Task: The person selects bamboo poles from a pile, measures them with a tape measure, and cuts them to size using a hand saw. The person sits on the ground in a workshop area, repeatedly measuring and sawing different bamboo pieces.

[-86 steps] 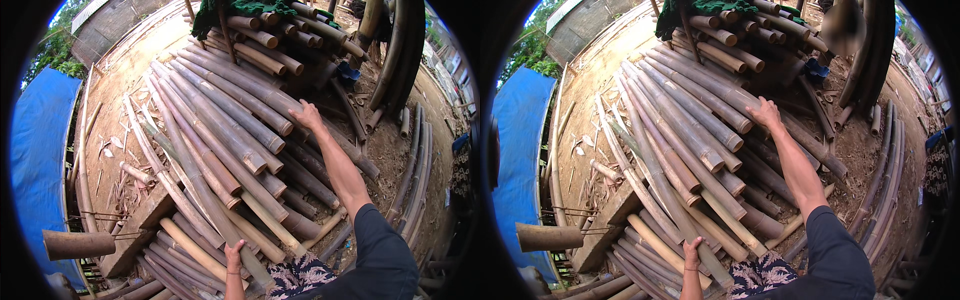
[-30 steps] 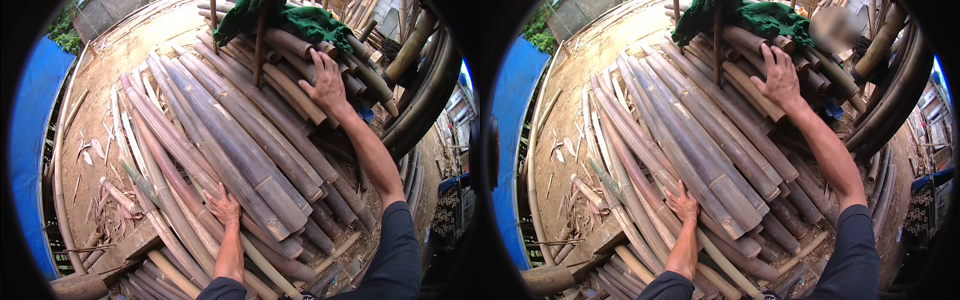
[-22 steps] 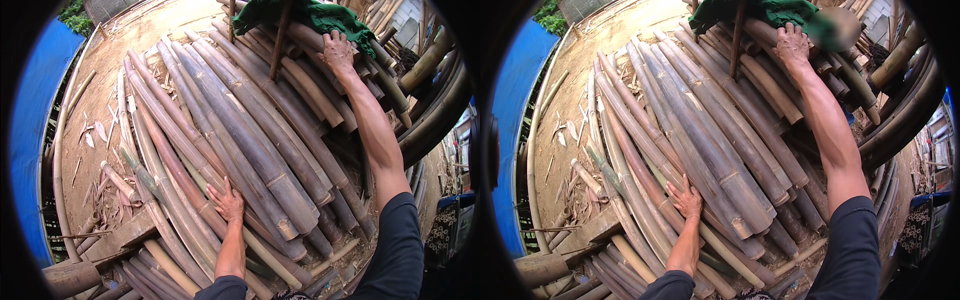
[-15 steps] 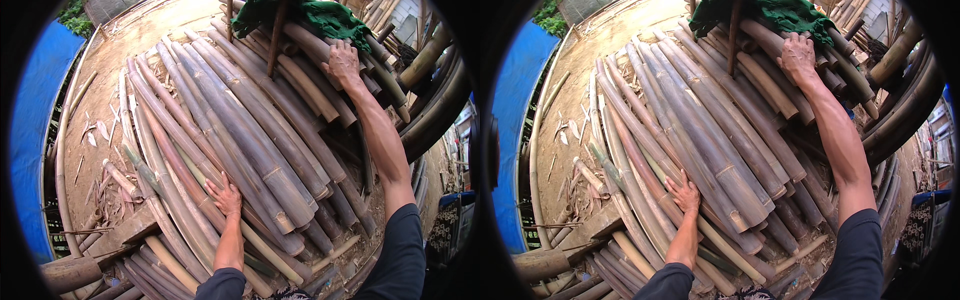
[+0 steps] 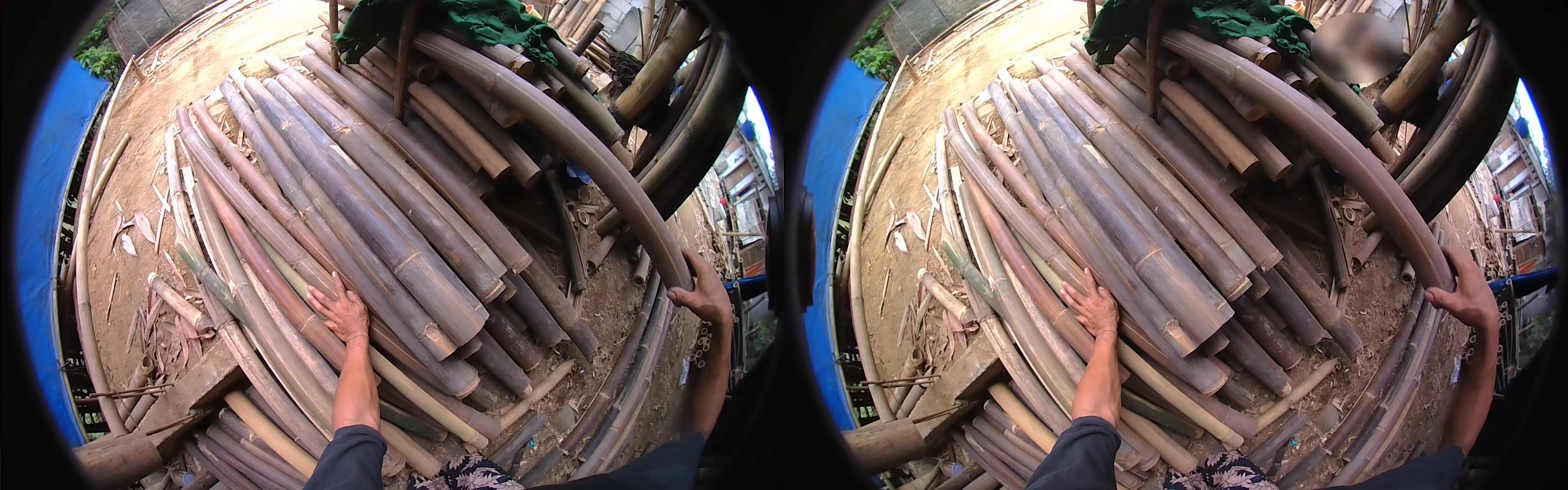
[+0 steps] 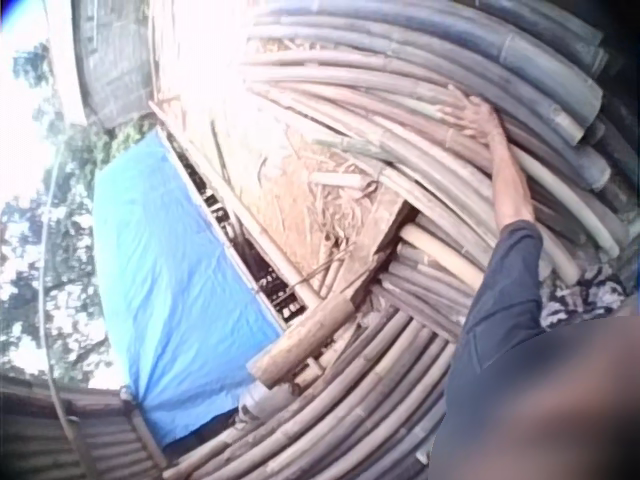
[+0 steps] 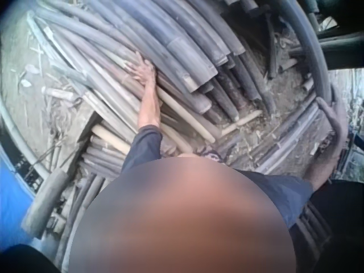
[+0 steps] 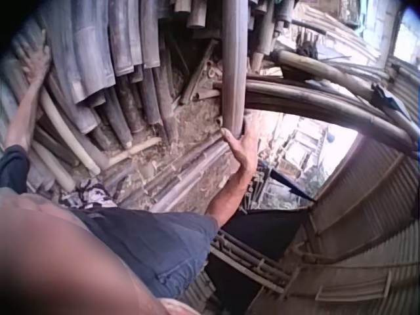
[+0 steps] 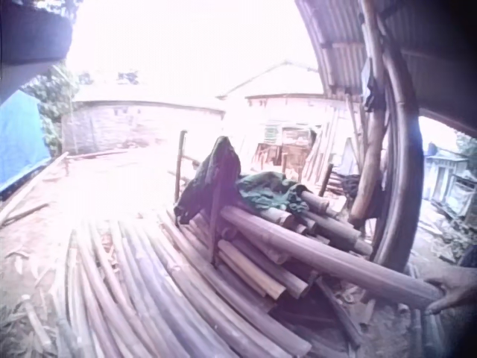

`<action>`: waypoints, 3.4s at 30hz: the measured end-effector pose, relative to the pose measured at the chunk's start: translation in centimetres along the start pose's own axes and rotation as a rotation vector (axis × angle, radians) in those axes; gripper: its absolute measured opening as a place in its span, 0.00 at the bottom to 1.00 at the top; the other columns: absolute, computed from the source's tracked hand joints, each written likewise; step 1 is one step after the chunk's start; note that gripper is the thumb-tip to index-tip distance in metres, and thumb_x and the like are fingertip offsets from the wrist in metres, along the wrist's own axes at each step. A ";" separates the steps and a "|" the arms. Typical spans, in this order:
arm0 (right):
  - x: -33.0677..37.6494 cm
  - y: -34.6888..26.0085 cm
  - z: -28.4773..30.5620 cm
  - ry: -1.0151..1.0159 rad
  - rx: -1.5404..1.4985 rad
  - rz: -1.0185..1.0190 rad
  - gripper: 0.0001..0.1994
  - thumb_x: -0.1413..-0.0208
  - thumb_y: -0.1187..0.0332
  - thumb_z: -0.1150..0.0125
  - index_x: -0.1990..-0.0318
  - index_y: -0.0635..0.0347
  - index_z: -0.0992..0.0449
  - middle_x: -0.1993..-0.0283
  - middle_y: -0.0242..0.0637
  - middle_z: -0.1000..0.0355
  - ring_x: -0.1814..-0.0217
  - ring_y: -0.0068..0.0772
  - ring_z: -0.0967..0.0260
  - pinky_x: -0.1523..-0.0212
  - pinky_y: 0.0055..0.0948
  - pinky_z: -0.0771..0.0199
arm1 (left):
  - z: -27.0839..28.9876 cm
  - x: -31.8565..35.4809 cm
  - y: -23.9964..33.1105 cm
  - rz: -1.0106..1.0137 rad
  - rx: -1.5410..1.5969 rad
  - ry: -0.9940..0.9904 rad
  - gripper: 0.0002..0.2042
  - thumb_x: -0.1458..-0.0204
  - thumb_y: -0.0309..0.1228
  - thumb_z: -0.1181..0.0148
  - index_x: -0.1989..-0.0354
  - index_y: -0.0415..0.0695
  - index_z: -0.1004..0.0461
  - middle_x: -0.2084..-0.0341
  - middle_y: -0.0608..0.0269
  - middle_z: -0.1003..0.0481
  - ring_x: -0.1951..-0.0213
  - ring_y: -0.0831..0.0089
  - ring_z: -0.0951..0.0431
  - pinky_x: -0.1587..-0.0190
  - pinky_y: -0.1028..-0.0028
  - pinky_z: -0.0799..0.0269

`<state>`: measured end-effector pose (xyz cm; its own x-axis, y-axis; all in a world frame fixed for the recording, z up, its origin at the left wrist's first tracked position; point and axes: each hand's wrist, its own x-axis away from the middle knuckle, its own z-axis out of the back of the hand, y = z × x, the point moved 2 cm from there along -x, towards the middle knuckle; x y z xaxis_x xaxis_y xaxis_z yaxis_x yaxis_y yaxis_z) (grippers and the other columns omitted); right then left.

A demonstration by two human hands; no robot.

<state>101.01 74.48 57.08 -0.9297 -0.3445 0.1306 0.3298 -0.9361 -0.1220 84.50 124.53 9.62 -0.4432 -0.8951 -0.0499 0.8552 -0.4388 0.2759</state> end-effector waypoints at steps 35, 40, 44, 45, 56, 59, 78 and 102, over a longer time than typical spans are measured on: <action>52.6 3.0 -36.4 -0.135 -0.764 -0.054 0.42 0.62 0.56 0.24 0.41 0.69 0.36 0.53 0.49 0.27 0.46 0.45 0.27 0.48 0.37 0.28 | 21.6 36.2 0.7 0.041 1.952 -1.224 0.34 0.47 0.55 0.37 0.45 0.36 0.33 0.56 0.54 0.25 0.56 0.65 0.22 0.54 0.64 0.21; 58.0 6.0 -39.1 -0.173 -0.495 0.090 0.39 0.62 0.59 0.22 0.43 0.66 0.33 0.57 0.45 0.25 0.54 0.39 0.25 0.53 0.35 0.26 | 21.2 45.6 -4.4 0.148 1.947 -1.152 0.24 0.52 0.43 0.33 0.54 0.37 0.30 0.68 0.57 0.24 0.67 0.67 0.20 0.61 0.64 0.19; 62.1 6.6 -40.4 -0.717 -1.133 -0.103 0.38 0.66 0.61 0.19 0.46 0.65 0.31 0.62 0.34 0.24 0.60 0.26 0.26 0.57 0.31 0.25 | 21.0 56.6 -8.0 -0.051 2.199 -1.437 0.28 0.52 0.41 0.34 0.47 0.40 0.36 0.62 0.57 0.23 0.62 0.66 0.20 0.54 0.65 0.22; 63.6 7.7 -41.9 -0.732 -1.135 -0.096 0.37 0.66 0.62 0.19 0.46 0.65 0.31 0.63 0.34 0.24 0.61 0.25 0.26 0.58 0.31 0.25 | 21.7 58.0 -8.6 -0.044 2.162 -1.361 0.25 0.51 0.43 0.34 0.51 0.39 0.32 0.65 0.58 0.23 0.63 0.68 0.20 0.56 0.67 0.22; 68.8 8.5 -41.9 -0.110 -0.318 0.122 0.42 0.68 0.60 0.23 0.41 0.62 0.34 0.50 0.54 0.26 0.47 0.56 0.27 0.47 0.45 0.28 | 17.5 64.5 -18.3 0.405 2.122 -0.966 0.23 0.50 0.47 0.33 0.59 0.38 0.26 0.69 0.57 0.22 0.65 0.69 0.20 0.57 0.68 0.22; 67.1 4.7 -40.7 -0.223 -0.311 0.193 0.41 0.68 0.57 0.25 0.41 0.62 0.32 0.51 0.54 0.25 0.48 0.55 0.26 0.48 0.43 0.27 | 17.5 66.8 -20.4 0.408 1.965 -1.202 0.23 0.49 0.47 0.34 0.57 0.37 0.26 0.63 0.56 0.22 0.60 0.69 0.21 0.53 0.67 0.24; 69.6 7.0 -44.3 0.585 -0.273 -0.283 0.39 0.53 0.51 0.32 0.34 0.58 0.37 0.32 0.49 0.46 0.29 0.58 0.51 0.29 0.55 0.50 | 22.3 61.5 -16.6 -1.359 0.130 -0.781 0.28 0.63 0.37 0.35 0.51 0.38 0.31 0.67 0.39 0.21 0.61 0.42 0.20 0.56 0.52 0.26; 97.6 6.2 -38.9 0.454 -1.512 -0.391 0.34 0.41 0.44 0.48 0.48 0.74 0.27 0.52 0.48 0.25 0.49 0.39 0.26 0.43 0.36 0.29 | 8.0 59.8 -21.8 -1.226 0.044 -1.077 0.32 0.66 0.44 0.31 0.53 0.34 0.26 0.62 0.37 0.21 0.56 0.47 0.20 0.50 0.59 0.26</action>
<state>5.96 37.82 30.83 -0.9729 0.1892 0.1327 -0.1241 0.0568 -0.9906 37.23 81.20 8.26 -0.8015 0.4424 0.4022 -0.1302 -0.7857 0.6047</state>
